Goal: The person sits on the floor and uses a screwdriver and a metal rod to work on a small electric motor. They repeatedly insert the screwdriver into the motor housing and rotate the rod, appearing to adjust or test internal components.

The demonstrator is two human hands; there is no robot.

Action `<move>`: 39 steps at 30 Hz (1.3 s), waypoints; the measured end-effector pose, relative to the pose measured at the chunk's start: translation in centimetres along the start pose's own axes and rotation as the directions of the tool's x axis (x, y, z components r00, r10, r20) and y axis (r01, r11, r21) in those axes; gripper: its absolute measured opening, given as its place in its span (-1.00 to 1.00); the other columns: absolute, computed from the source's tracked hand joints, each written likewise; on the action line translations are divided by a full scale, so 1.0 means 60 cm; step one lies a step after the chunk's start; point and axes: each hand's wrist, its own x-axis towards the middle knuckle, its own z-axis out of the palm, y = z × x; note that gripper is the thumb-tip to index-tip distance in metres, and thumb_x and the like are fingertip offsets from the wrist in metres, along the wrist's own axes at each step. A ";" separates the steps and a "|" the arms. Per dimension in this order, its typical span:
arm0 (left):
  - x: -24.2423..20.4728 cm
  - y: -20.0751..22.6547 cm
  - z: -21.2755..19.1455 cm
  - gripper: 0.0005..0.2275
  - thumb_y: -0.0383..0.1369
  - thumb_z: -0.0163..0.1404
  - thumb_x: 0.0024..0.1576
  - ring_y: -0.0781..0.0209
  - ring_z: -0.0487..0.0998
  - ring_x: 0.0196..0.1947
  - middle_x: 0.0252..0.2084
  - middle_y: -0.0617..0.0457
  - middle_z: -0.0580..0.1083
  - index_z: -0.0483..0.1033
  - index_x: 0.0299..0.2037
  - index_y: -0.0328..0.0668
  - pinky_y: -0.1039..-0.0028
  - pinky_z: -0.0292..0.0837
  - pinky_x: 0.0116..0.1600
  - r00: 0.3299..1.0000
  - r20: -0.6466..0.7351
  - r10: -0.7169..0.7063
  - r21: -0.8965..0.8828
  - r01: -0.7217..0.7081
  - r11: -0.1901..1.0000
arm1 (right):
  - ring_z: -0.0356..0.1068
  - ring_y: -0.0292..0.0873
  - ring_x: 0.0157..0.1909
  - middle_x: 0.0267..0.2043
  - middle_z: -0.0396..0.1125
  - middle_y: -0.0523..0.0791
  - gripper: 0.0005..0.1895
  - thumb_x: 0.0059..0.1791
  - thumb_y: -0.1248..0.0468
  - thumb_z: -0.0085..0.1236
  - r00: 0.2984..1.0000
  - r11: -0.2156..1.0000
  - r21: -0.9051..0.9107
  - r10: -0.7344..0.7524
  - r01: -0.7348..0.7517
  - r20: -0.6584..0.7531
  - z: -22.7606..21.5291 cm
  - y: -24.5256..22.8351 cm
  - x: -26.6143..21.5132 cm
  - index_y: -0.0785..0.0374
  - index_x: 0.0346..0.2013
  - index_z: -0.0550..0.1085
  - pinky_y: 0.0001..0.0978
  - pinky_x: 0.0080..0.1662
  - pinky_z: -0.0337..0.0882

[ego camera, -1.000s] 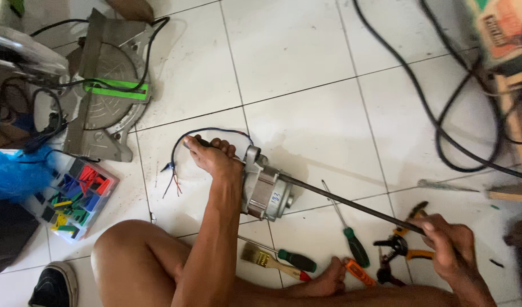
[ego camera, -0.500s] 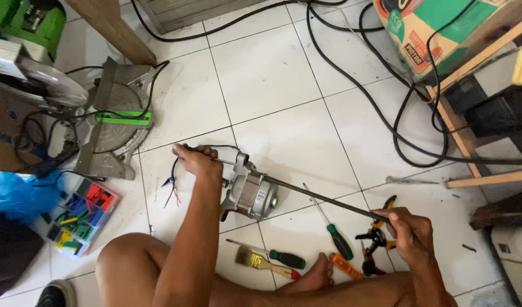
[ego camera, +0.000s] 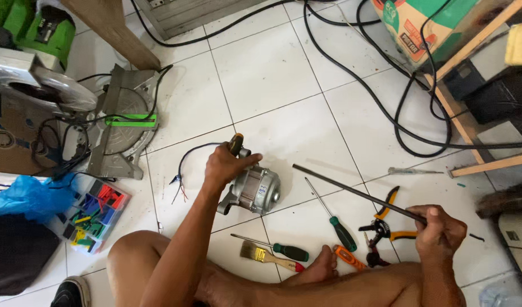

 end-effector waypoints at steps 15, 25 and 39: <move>0.002 0.021 0.030 -0.75 -0.27 0.27 -0.30 0.30 0.45 -0.42 -0.45 0.18 0.49 0.57 -0.42 -0.03 0.48 0.41 -0.31 0.991 -0.106 -0.082 -0.248 0.053 0.967 | 0.34 -0.10 -0.40 -0.50 0.37 -0.01 -0.32 0.24 -0.08 -0.27 0.990 0.993 -0.017 0.116 -0.118 -0.085 0.016 0.020 0.007 0.39 -0.38 0.57 -0.38 -0.41 0.25; 0.050 0.059 0.042 -0.70 -0.19 0.26 -0.22 0.28 0.34 -0.45 -0.49 0.22 0.41 0.43 -0.38 -0.01 0.40 0.33 -0.27 0.896 -0.405 0.183 -0.225 -0.292 0.929 | 0.43 -0.07 -0.35 -0.46 0.43 -0.01 -0.28 0.24 -0.09 -0.32 0.991 0.994 -0.077 0.071 -0.080 -0.110 0.017 0.006 0.009 0.38 -0.43 0.58 -0.32 -0.41 0.36; 0.084 0.037 0.078 -0.63 -0.11 0.25 -0.19 0.14 0.40 -0.46 -0.47 0.15 0.46 0.39 -0.30 -0.01 0.33 0.39 -0.21 0.787 -0.553 0.273 -0.179 -0.432 0.884 | 0.34 -0.08 -0.43 -0.50 0.38 0.01 -0.28 0.20 -0.10 -0.31 0.993 0.996 -0.074 0.035 -0.044 -0.116 0.021 0.017 0.016 0.41 -0.43 0.56 -0.32 -0.45 0.24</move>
